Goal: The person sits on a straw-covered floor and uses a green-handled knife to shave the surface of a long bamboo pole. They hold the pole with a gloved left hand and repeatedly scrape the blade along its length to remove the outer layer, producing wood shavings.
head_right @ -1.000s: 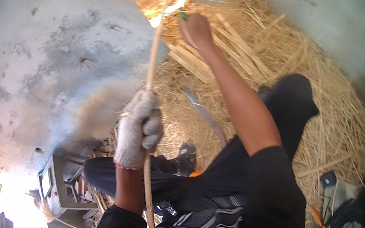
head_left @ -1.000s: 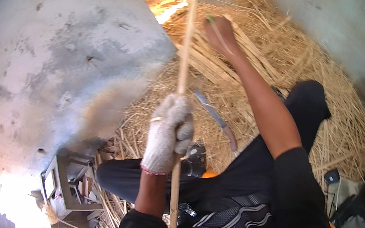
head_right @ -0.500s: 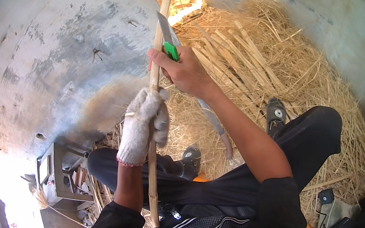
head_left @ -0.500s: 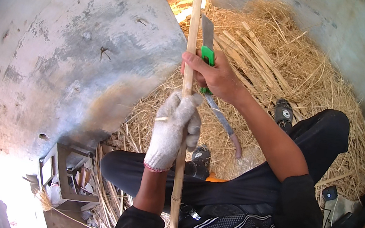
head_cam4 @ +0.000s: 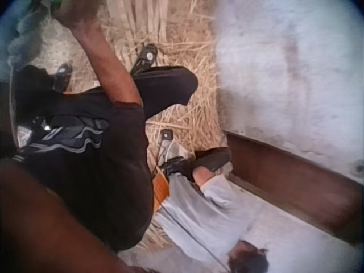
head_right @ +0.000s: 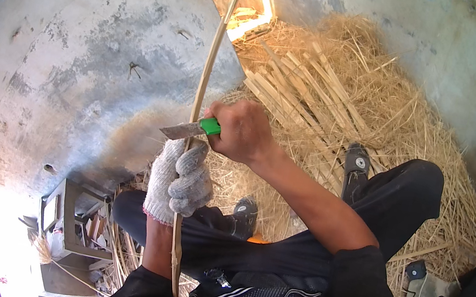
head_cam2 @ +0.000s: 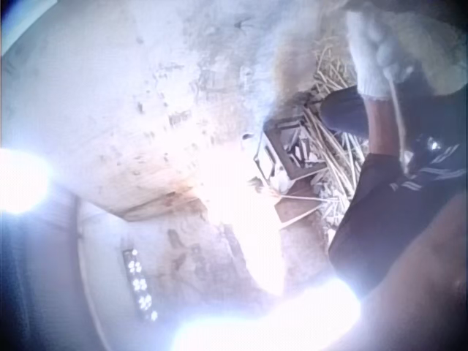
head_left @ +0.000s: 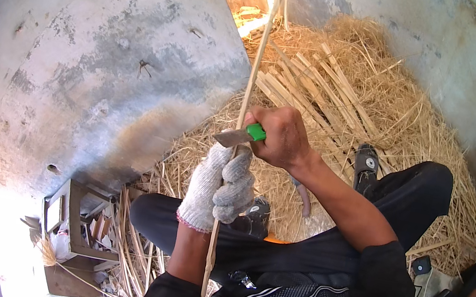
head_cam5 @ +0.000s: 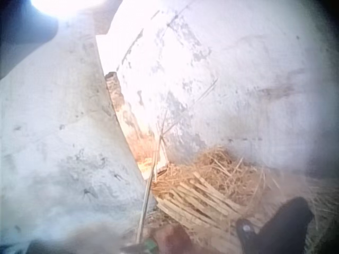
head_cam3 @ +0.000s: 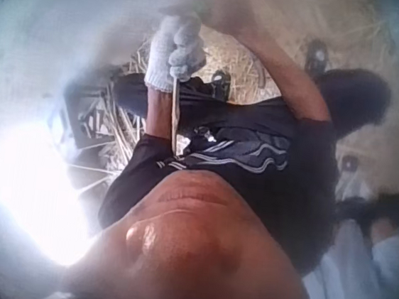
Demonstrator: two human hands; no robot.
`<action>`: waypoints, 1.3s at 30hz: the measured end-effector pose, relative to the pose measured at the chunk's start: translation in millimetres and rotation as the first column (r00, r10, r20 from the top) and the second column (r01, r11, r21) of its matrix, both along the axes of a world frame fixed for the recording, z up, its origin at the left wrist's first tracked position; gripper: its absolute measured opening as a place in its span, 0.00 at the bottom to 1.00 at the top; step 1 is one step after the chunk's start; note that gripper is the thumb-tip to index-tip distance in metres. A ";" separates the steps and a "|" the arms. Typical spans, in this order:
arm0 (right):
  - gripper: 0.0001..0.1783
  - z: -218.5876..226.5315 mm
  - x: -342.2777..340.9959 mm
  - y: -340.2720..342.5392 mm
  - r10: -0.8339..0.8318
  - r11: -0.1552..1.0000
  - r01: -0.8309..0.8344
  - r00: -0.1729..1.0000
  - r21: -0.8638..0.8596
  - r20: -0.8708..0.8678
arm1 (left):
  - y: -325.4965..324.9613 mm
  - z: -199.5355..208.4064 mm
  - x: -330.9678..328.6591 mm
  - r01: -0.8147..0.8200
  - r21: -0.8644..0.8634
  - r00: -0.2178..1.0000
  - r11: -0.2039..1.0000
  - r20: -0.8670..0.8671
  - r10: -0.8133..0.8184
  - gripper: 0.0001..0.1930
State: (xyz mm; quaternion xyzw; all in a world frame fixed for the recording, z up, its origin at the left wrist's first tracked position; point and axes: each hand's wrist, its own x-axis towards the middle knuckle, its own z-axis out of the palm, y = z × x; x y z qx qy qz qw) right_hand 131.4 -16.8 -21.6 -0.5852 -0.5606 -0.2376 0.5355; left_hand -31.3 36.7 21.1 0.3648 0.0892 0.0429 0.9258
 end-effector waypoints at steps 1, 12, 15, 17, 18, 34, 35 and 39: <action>0.11 1.0 -0.9 -1.7 -0.029 0.999 0.029 0.999 -0.029 -0.015 | 0.4 -1.4 1.0 0.021 -0.024 1.000 1.000 -0.005 -0.021 0.23; 0.22 -21.3 108.1 8.7 -0.779 0.615 0.785 0.619 -0.071 0.101 | -34.8 -31.6 3.4 -0.034 0.170 0.980 0.985 -0.187 0.066 0.25; 0.23 -12.6 102.7 -1.2 -0.504 0.834 0.346 0.794 -0.429 -0.339 | -25.4 -34.0 11.4 -0.082 0.240 0.966 0.967 -0.219 0.136 0.24; 0.23 -8.7 87.1 -1.5 -0.304 0.938 0.147 0.781 -0.313 -0.546 | -19.7 -31.6 8.8 -0.110 0.307 0.964 0.945 -0.197 0.176 0.23; 0.22 -9.3 85.6 -2.4 -0.111 0.971 -0.056 0.752 -0.232 -0.649 | -17.0 -27.4 11.0 -0.132 0.302 0.967 0.944 -0.172 0.190 0.23; 0.19 13.0 48.4 -17.9 0.296 0.955 -0.252 0.828 0.157 -0.476 | -17.9 -27.4 -0.7 -0.239 0.355 0.936 0.904 -0.166 0.312 0.21; 0.13 6.6 51.0 -16.6 0.280 0.959 -0.273 0.890 0.073 -0.359 | -13.7 -28.3 -2.2 -0.225 0.273 0.957 0.935 -0.120 0.265 0.22; 0.06 -6.5 16.4 -4.6 0.094 0.983 -0.108 0.991 -0.149 -0.097 | -10.2 -19.5 -3.8 -0.154 0.069 0.986 0.986 -0.053 0.158 0.25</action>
